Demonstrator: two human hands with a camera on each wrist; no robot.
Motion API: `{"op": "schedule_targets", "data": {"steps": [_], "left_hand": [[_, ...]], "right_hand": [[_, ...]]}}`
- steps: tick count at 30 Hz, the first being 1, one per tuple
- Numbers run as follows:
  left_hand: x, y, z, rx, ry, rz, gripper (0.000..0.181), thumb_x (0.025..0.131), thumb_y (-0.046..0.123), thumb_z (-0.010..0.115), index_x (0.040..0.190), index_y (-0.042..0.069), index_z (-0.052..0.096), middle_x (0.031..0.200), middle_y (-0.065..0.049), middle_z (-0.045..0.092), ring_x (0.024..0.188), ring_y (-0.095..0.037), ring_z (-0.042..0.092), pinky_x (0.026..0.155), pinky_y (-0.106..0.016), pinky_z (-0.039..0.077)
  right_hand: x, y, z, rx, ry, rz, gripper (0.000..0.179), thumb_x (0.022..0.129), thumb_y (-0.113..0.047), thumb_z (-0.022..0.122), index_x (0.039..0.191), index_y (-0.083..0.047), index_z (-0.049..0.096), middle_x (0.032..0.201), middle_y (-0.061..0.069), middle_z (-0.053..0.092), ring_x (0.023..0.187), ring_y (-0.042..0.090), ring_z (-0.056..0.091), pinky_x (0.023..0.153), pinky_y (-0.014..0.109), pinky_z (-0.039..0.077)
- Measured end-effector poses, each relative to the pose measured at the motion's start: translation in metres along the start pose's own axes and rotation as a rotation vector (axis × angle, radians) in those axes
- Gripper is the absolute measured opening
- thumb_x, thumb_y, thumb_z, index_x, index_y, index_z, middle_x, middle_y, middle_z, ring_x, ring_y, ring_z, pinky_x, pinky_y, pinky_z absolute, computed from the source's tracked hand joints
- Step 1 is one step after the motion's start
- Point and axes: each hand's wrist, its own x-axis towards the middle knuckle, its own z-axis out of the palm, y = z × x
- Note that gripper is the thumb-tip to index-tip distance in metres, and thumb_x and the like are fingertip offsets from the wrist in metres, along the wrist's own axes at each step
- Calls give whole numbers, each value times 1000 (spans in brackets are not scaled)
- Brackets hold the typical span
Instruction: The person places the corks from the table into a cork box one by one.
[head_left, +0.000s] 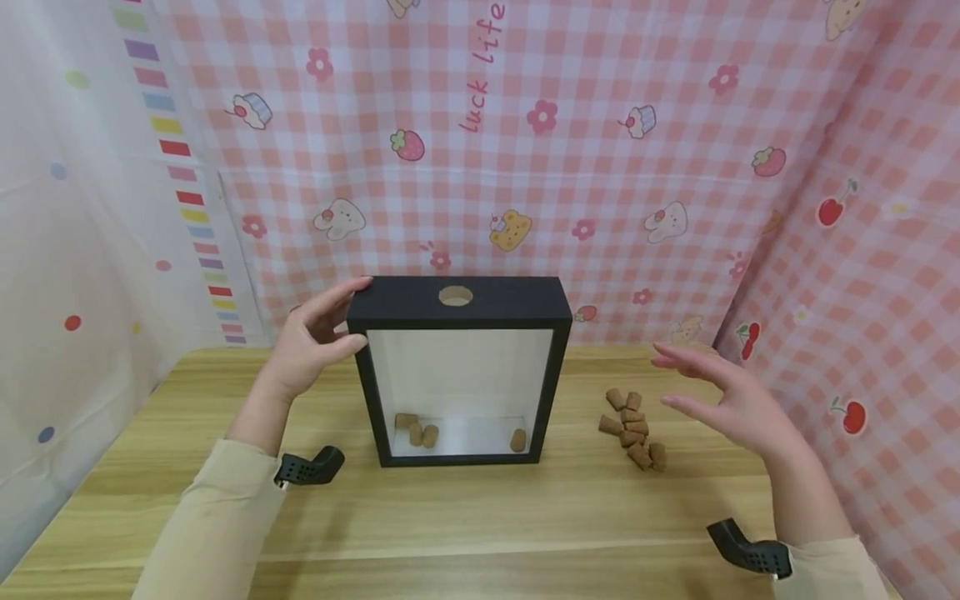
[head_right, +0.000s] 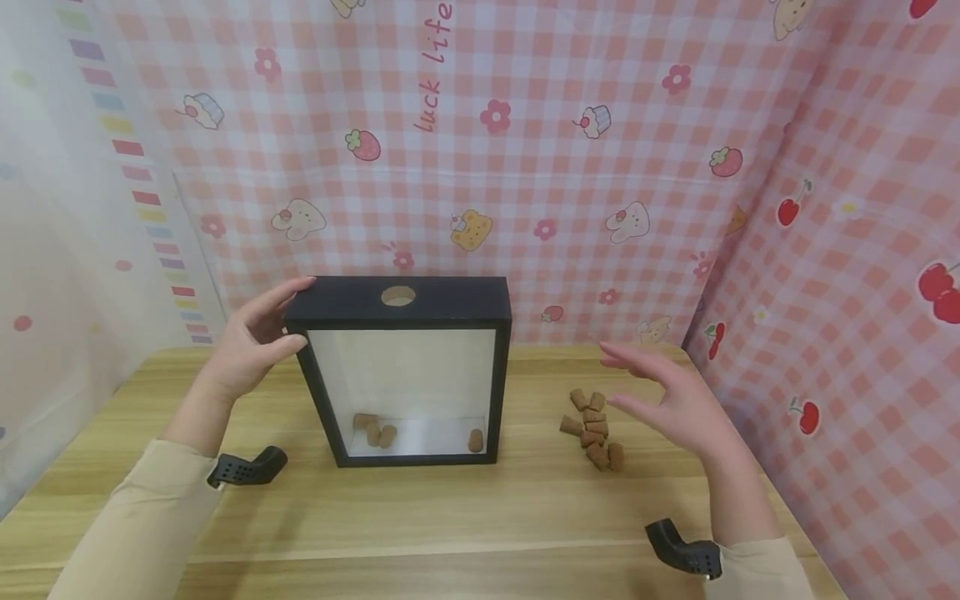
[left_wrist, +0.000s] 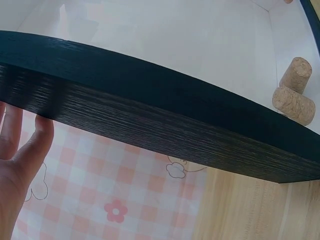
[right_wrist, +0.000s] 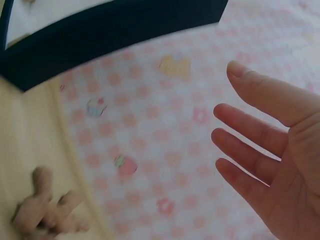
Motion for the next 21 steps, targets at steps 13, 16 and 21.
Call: {"op": "schedule_targets", "data": {"steps": [13, 16, 21], "left_hand": [[-1, -1, 0, 7, 5, 0, 65, 84, -19, 60, 144, 4, 51, 147, 1, 50, 133, -13, 47, 90, -23, 48], [-1, -1, 0, 2, 6, 0, 65, 84, -19, 60, 144, 4, 52, 147, 1, 50, 133, -14, 47, 91, -23, 48], [0, -1, 1, -12, 4, 4, 65, 84, -19, 60, 144, 3, 51, 146, -1, 51, 129, -14, 51, 90, -23, 48]], "right_hand": [[-51, 67, 20, 197, -54, 140, 56, 91, 4, 66, 144, 1, 48, 135, -15, 57, 120, -3, 52, 94, 15, 42], [-59, 77, 27, 239, -73, 161, 54, 92, 3, 65, 143, 3, 49, 134, -20, 54, 121, -3, 51, 95, 16, 42], [-70, 93, 38, 256, -112, 174, 48, 92, 0, 67, 138, 6, 53, 135, -13, 56, 120, -3, 51, 95, 17, 43]]}}
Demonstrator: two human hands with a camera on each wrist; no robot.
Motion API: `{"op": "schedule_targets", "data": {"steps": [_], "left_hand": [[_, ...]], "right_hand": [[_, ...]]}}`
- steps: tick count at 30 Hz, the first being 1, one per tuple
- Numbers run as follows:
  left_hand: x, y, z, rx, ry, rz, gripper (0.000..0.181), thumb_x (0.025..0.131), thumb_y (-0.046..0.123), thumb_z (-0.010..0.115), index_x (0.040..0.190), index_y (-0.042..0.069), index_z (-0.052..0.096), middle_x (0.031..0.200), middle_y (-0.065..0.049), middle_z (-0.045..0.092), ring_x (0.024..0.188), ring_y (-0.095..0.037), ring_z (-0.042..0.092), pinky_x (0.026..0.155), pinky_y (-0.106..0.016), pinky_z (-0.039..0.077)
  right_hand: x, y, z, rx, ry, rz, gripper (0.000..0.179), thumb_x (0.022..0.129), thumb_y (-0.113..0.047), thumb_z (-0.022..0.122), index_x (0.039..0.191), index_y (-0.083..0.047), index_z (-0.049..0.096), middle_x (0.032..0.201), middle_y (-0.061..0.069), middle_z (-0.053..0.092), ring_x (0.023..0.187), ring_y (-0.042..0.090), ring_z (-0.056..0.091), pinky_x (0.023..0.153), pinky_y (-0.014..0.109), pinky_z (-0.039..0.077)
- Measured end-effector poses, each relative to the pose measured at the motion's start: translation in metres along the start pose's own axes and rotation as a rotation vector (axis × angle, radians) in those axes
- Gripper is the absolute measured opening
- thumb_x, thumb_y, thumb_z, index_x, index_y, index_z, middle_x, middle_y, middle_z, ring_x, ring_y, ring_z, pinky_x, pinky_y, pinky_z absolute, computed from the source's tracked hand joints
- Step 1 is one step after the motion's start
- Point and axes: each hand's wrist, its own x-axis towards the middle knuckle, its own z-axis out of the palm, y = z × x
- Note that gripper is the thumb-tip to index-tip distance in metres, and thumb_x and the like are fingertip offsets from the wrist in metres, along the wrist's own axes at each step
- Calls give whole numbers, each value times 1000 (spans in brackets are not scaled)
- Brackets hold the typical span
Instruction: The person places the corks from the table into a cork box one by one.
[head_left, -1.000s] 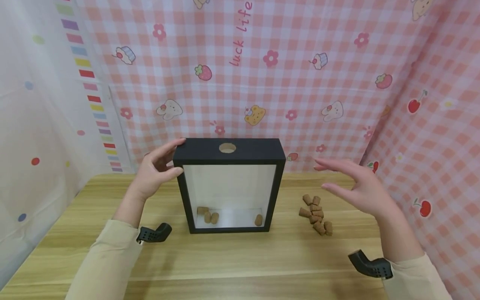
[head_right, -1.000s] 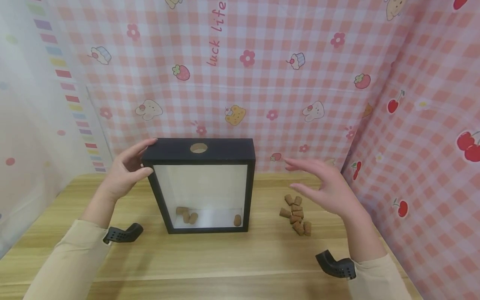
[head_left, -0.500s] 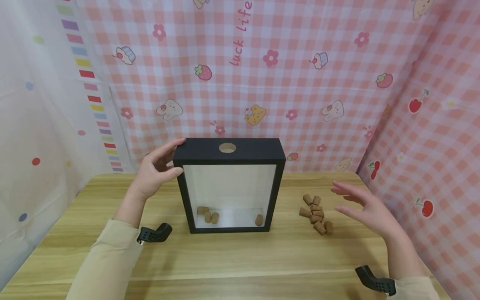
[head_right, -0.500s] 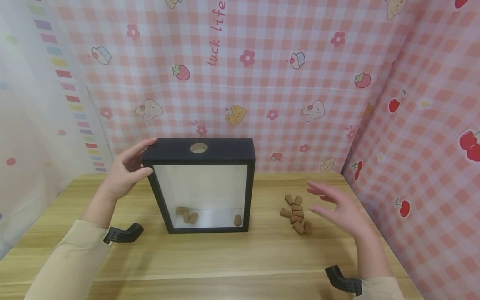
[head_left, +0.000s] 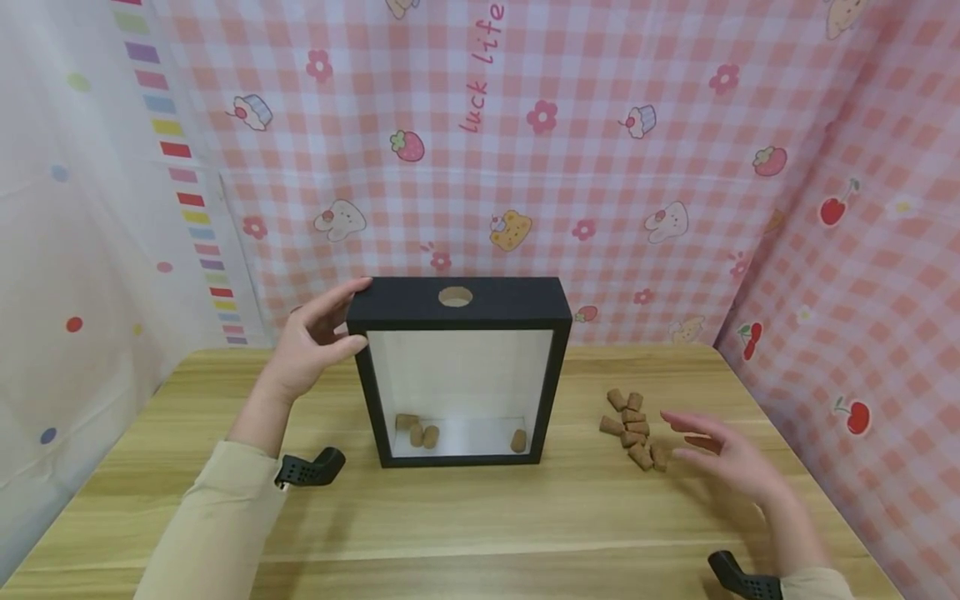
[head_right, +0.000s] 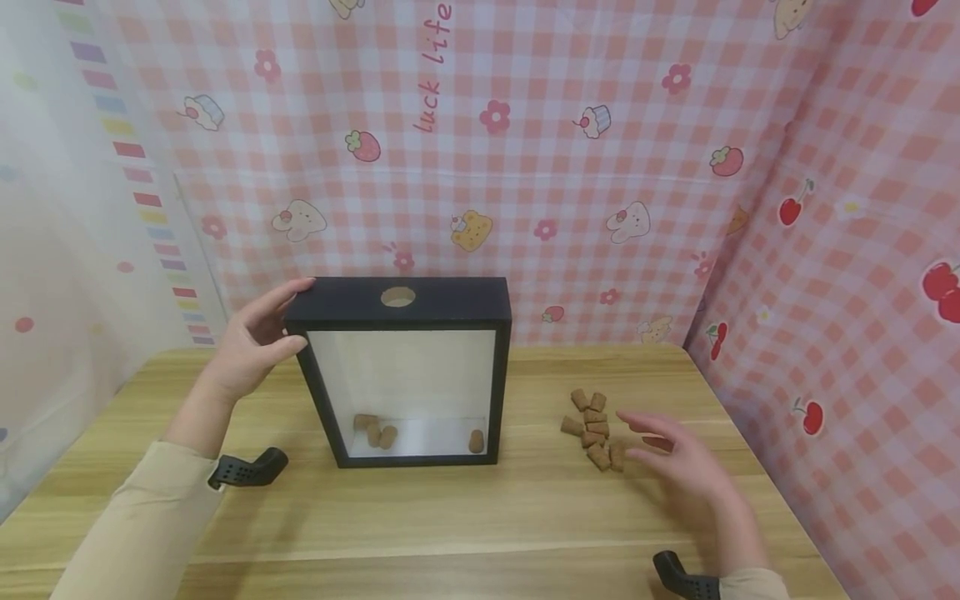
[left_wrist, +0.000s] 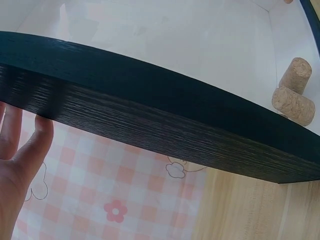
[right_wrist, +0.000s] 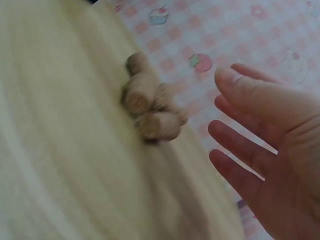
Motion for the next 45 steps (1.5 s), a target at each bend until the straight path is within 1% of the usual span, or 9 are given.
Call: {"op": "schedule_targets", "data": {"steps": [4, 8, 12, 23, 26, 31, 38, 42, 45], "left_hand": [[0, 0, 1, -1, 2, -1, 65, 83, -20, 60, 144, 3, 51, 146, -1, 51, 128, -14, 51, 89, -23, 49], [1, 1, 1, 2, 3, -7, 65, 84, -19, 61, 144, 4, 52, 145, 0, 52, 127, -14, 53, 90, -24, 49], [1, 1, 1, -3, 2, -2, 65, 83, -19, 61, 144, 3, 51, 144, 0, 53, 125, -14, 54, 89, -24, 49], [1, 0, 1, -20, -4, 25, 66, 82, -21, 59, 144, -1, 50, 142, -2, 55, 121, -15, 57, 87, -25, 51], [1, 0, 2, -24, -7, 30, 66, 82, -21, 59, 144, -1, 50, 142, -2, 55, 121, -15, 57, 86, -25, 51], [1, 0, 2, -26, -7, 33, 66, 82, -22, 59, 144, -1, 49, 141, -2, 55, 121, -15, 57, 85, -24, 51], [1, 0, 2, -23, -7, 29, 66, 82, -22, 59, 144, 0, 50, 142, -2, 54, 121, -15, 56, 85, -24, 51], [1, 0, 2, -25, -9, 30, 66, 82, -21, 59, 144, 0, 50, 142, -2, 54, 121, -15, 56, 84, -24, 51], [0, 0, 2, -23, -10, 32, 66, 82, -21, 59, 144, -1, 49, 143, -2, 53, 122, -15, 55, 84, -24, 50]], "right_hand": [[-2, 14, 6, 36, -36, -30, 44, 91, 4, 66, 134, 6, 57, 136, -1, 57, 118, -2, 53, 92, 18, 46], [-3, 23, 9, 64, -66, -109, 42, 89, 11, 64, 130, 9, 58, 133, 10, 59, 119, -1, 53, 94, 16, 43], [-2, 28, 11, 55, -58, -158, 39, 86, 15, 64, 126, 13, 59, 127, 15, 62, 121, -1, 52, 97, 14, 39], [2, 29, 8, -140, -72, -226, 37, 84, 15, 66, 119, 3, 67, 116, 21, 63, 117, 2, 53, 96, 10, 36], [3, 29, 8, -156, -84, -215, 36, 85, 14, 67, 118, 2, 68, 116, 22, 63, 115, 4, 54, 95, 10, 36], [4, 31, 9, -117, -83, -194, 33, 84, 13, 68, 116, 4, 67, 114, 20, 64, 112, 3, 55, 92, 11, 39], [4, 34, 14, -68, -31, -194, 32, 80, 15, 71, 111, 7, 67, 111, 17, 66, 109, 0, 56, 91, 11, 41], [3, 33, 16, -89, -4, -153, 28, 80, 13, 72, 107, 6, 67, 108, 19, 65, 106, 0, 57, 89, 10, 41], [3, 31, 16, -100, 1, -78, 24, 82, 8, 73, 105, 4, 69, 108, 21, 66, 104, 0, 58, 88, 11, 41]]}}
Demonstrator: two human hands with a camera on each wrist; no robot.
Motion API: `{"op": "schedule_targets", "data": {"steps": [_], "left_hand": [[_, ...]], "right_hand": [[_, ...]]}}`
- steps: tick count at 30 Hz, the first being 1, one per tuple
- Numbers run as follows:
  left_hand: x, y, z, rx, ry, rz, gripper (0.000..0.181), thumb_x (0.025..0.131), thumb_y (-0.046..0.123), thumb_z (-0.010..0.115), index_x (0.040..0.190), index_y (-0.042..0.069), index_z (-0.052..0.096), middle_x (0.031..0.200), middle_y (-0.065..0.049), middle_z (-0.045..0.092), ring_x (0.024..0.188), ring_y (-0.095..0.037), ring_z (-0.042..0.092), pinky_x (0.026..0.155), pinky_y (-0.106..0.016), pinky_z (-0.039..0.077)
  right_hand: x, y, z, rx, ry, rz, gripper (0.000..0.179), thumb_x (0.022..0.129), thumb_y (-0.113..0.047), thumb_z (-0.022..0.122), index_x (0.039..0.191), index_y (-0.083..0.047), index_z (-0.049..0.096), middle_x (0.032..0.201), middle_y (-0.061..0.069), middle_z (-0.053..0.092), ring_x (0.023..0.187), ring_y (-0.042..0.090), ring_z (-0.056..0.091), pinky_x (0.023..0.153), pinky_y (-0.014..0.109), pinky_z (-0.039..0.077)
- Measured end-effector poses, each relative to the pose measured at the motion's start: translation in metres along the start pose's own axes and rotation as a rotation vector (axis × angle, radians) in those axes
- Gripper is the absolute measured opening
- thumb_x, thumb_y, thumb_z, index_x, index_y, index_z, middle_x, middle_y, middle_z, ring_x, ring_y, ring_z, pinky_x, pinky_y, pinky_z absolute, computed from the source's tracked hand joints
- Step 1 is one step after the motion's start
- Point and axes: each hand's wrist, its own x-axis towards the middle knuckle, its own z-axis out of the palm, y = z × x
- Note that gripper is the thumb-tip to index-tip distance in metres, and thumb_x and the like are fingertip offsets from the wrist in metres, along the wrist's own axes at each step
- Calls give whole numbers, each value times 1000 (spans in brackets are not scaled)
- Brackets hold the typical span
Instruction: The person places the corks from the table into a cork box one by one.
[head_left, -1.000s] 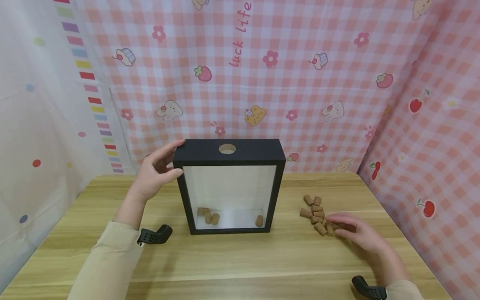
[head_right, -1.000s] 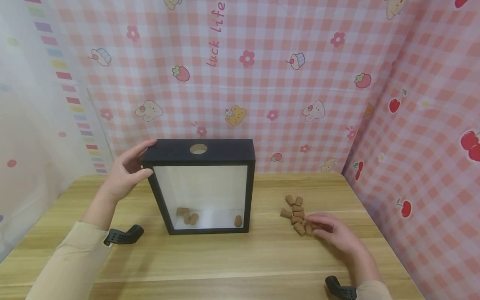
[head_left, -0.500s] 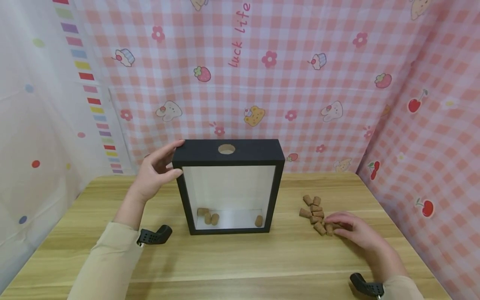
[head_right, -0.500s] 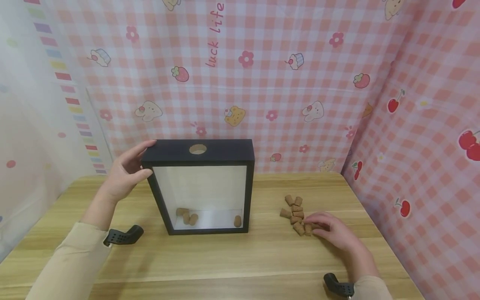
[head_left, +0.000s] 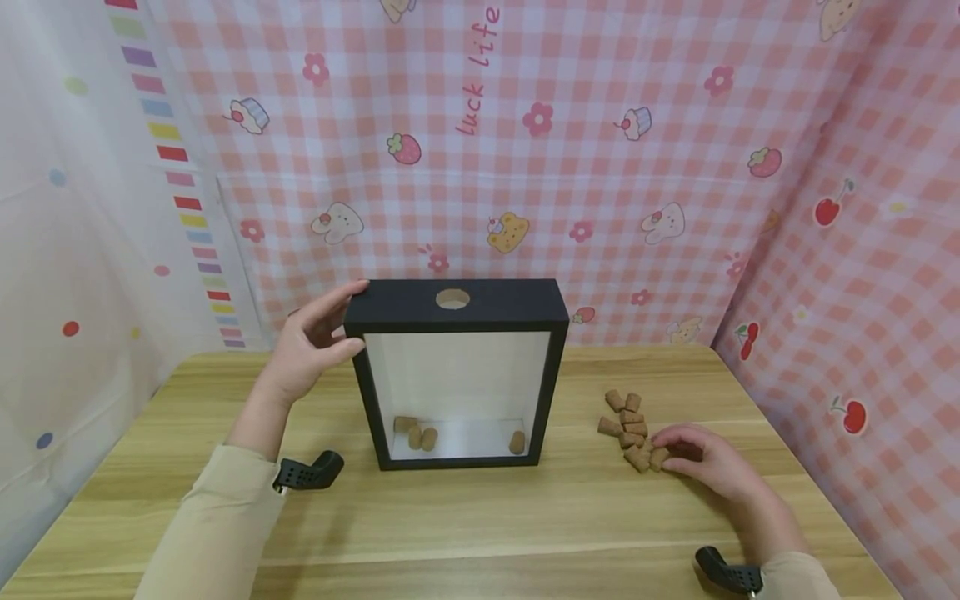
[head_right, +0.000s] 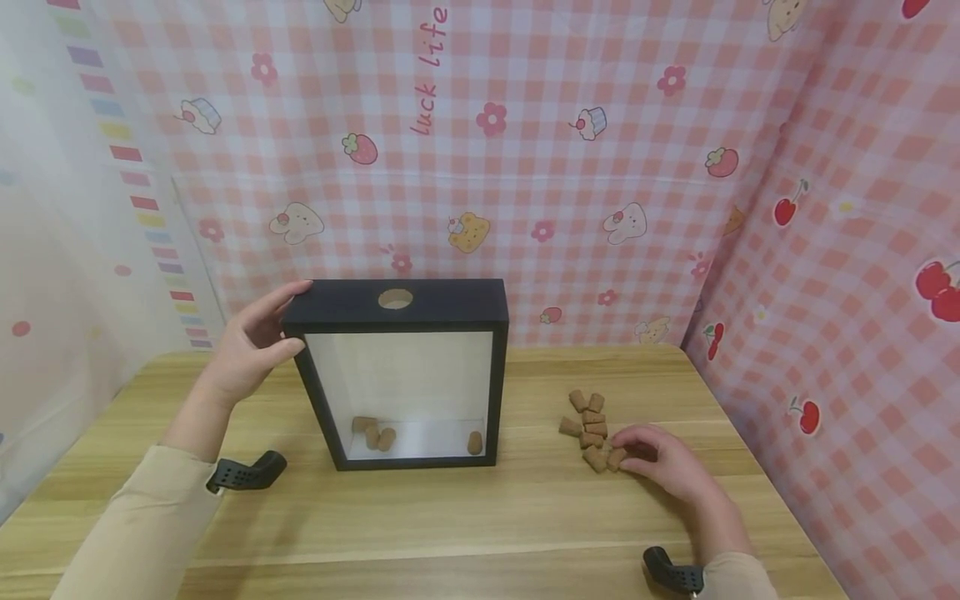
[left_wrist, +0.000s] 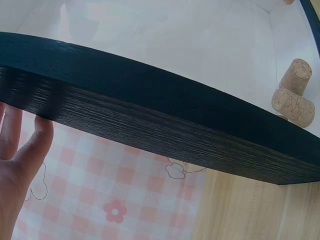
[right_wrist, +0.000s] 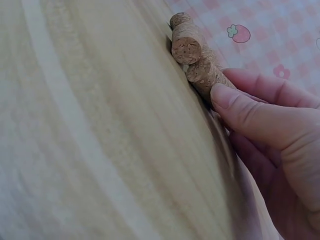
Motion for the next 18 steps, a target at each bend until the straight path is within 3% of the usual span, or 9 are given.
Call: {"op": "schedule_targets", "data": {"steps": [7, 12, 18], "left_hand": [[0, 1, -1, 2, 2, 0, 65, 83, -21, 59, 144, -1, 49, 142, -2, 54, 121, -15, 56, 85, -24, 50], [0, 1, -1, 9, 8, -11, 65, 83, -21, 59, 144, 0, 50, 143, -1, 54, 122, -14, 56, 85, -24, 50], [0, 2, -1, 19, 7, -21, 65, 83, -20, 60, 144, 2, 51, 145, -1, 52, 125, -14, 54, 88, -24, 50]], "right_hand": [[0, -4, -2, -76, -7, 192, 21, 86, -6, 75, 107, -4, 71, 106, 11, 68, 97, 1, 60, 83, 17, 46], [-3, -3, 0, -100, 20, 228, 19, 85, -7, 76, 104, -6, 72, 100, 5, 69, 91, 3, 60, 78, 21, 47], [-8, -4, -1, -39, 66, 242, 19, 86, -5, 75, 105, -2, 71, 100, 10, 69, 90, 3, 61, 77, 18, 47]]}}
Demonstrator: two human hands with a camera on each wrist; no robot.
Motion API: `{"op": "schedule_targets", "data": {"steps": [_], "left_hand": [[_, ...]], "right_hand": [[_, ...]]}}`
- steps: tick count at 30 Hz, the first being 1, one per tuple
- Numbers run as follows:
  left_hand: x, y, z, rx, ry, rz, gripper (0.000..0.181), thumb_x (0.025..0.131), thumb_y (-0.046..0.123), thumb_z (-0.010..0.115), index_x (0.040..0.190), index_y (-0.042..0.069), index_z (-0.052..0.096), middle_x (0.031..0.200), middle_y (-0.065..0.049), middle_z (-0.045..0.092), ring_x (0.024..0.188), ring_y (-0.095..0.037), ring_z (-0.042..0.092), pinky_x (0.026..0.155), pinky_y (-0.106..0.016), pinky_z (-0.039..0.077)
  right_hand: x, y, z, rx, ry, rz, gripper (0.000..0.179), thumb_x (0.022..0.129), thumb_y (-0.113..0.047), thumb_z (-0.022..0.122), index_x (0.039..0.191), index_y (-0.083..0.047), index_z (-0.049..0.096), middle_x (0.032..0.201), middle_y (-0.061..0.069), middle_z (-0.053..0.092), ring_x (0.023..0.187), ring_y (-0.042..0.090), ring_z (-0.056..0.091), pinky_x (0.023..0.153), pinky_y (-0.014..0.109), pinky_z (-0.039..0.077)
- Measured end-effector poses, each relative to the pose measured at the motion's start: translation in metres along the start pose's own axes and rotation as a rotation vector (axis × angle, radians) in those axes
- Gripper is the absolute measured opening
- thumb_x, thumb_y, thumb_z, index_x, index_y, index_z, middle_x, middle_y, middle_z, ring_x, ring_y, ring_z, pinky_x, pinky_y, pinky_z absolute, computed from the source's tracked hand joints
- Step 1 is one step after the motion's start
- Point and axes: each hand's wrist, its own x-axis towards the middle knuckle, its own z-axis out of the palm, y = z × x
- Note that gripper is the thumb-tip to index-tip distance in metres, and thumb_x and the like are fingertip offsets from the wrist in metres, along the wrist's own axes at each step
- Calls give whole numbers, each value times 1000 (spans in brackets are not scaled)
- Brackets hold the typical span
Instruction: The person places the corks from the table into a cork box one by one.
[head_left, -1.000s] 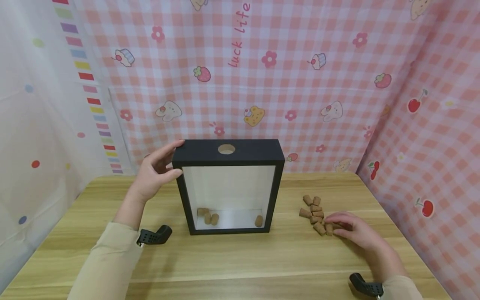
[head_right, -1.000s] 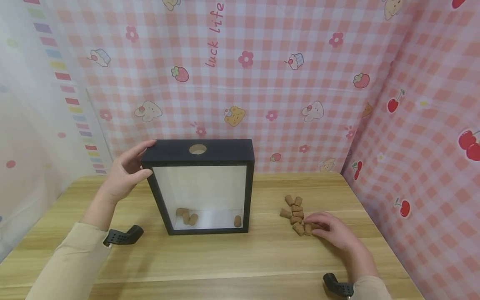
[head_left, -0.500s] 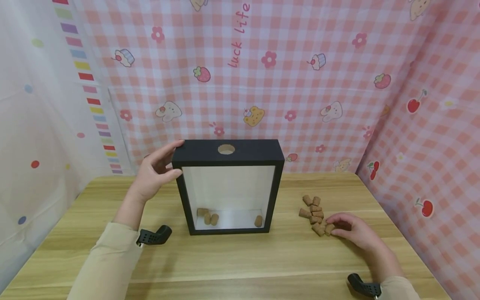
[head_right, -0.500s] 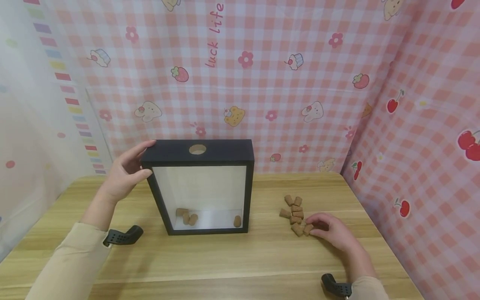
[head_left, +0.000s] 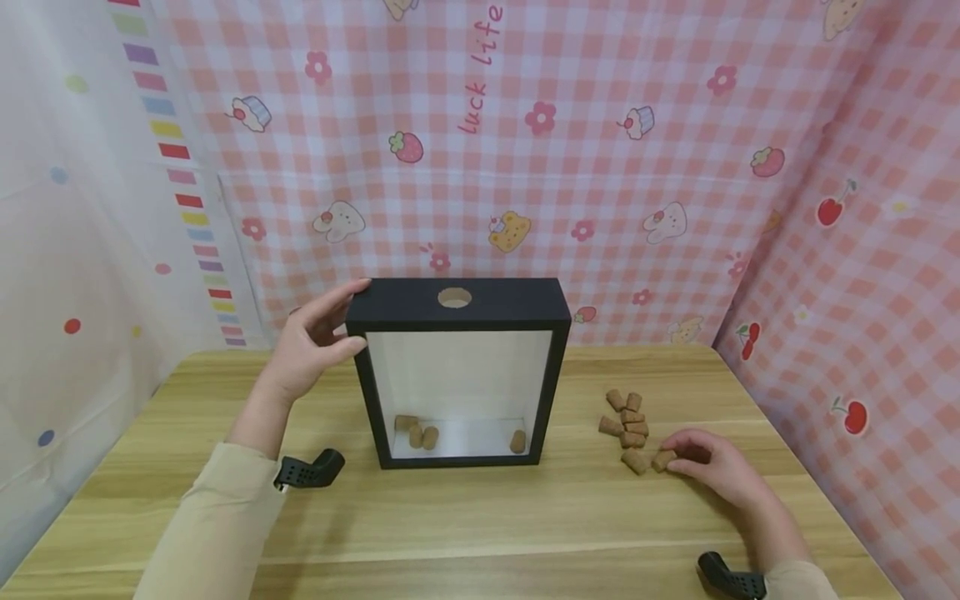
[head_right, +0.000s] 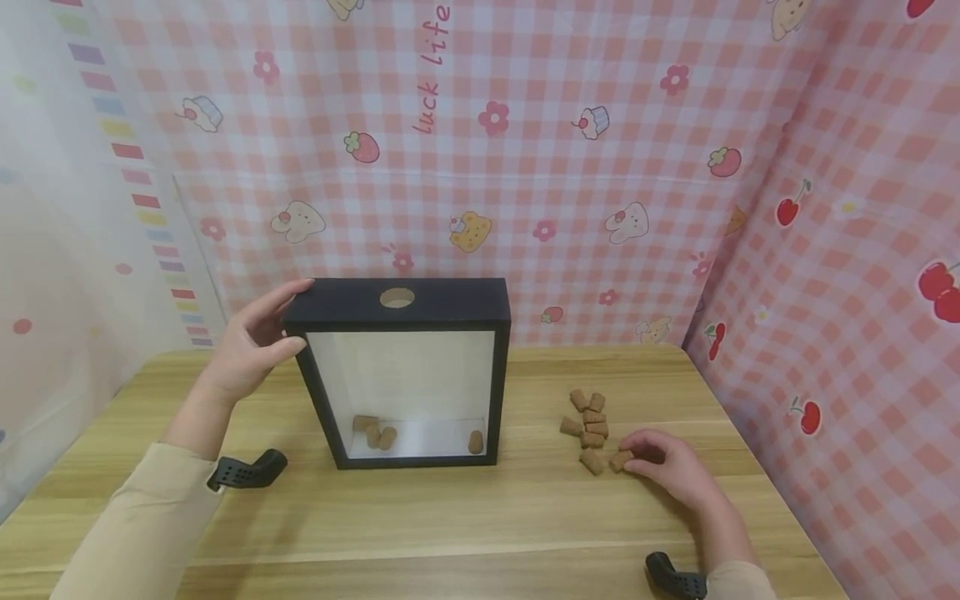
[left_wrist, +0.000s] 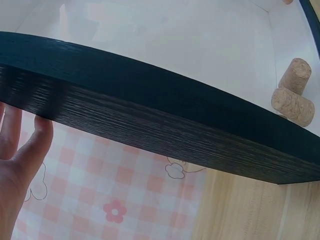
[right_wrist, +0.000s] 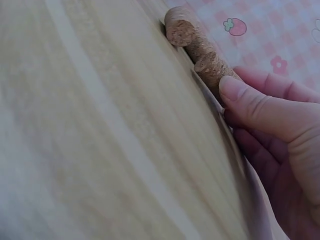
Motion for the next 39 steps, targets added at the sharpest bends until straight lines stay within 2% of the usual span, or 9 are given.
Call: {"op": "schedule_targets", "data": {"steps": [7, 14, 19, 25, 29, 33, 39], "left_hand": [[-1, 0, -1, 19, -2, -12, 65, 85, -18, 60, 145, 3, 51, 147, 0, 50, 131, -14, 49, 92, -24, 48], [-1, 0, -1, 17, -4, -18, 65, 85, -18, 60, 145, 5, 51, 147, 2, 50, 135, -14, 45, 92, -23, 48], [0, 0, 0, 4, -2, -15, 66, 84, -19, 60, 144, 7, 53, 146, 3, 51, 134, -12, 46, 91, -22, 48], [-1, -1, -1, 2, -4, -13, 65, 85, -18, 61, 144, 8, 54, 146, 3, 51, 133, -12, 47, 90, -22, 48], [-1, 0, 0, 11, -3, -14, 65, 85, -18, 60, 144, 7, 53, 147, 2, 51, 134, -12, 46, 90, -23, 48], [0, 0, 0, 10, -4, -13, 65, 84, -18, 60, 144, 5, 52, 147, 2, 50, 134, -13, 45, 90, -23, 48], [-1, -1, 0, -2, -6, -3, 66, 84, -19, 60, 144, 5, 52, 147, 2, 51, 134, -13, 46, 90, -23, 49]], "right_hand": [[-5, -4, -3, 70, 48, 38, 23, 87, -2, 74, 109, 4, 68, 103, 16, 68, 89, 3, 62, 75, 17, 48], [-3, -12, -5, 116, 69, 37, 25, 90, 2, 69, 113, 10, 65, 105, 18, 68, 91, 0, 62, 76, 16, 49], [2, -28, -7, 130, 78, 59, 30, 93, -7, 69, 118, 9, 64, 107, 13, 68, 93, 4, 63, 78, 18, 50], [13, -48, -8, 54, 136, -82, 26, 93, -3, 68, 117, 6, 66, 107, 9, 68, 93, 4, 64, 77, 16, 50], [21, -62, -9, 59, 173, -139, 27, 92, 1, 68, 118, 4, 67, 108, 4, 66, 94, -1, 62, 77, 15, 50], [31, -75, -9, 57, 201, -201, 29, 90, 6, 68, 118, 1, 68, 109, 5, 64, 95, 1, 61, 77, 15, 49], [47, -97, -10, 96, 222, -342, 33, 85, 17, 66, 116, 7, 68, 110, 3, 64, 97, 5, 59, 80, 14, 48]]}}
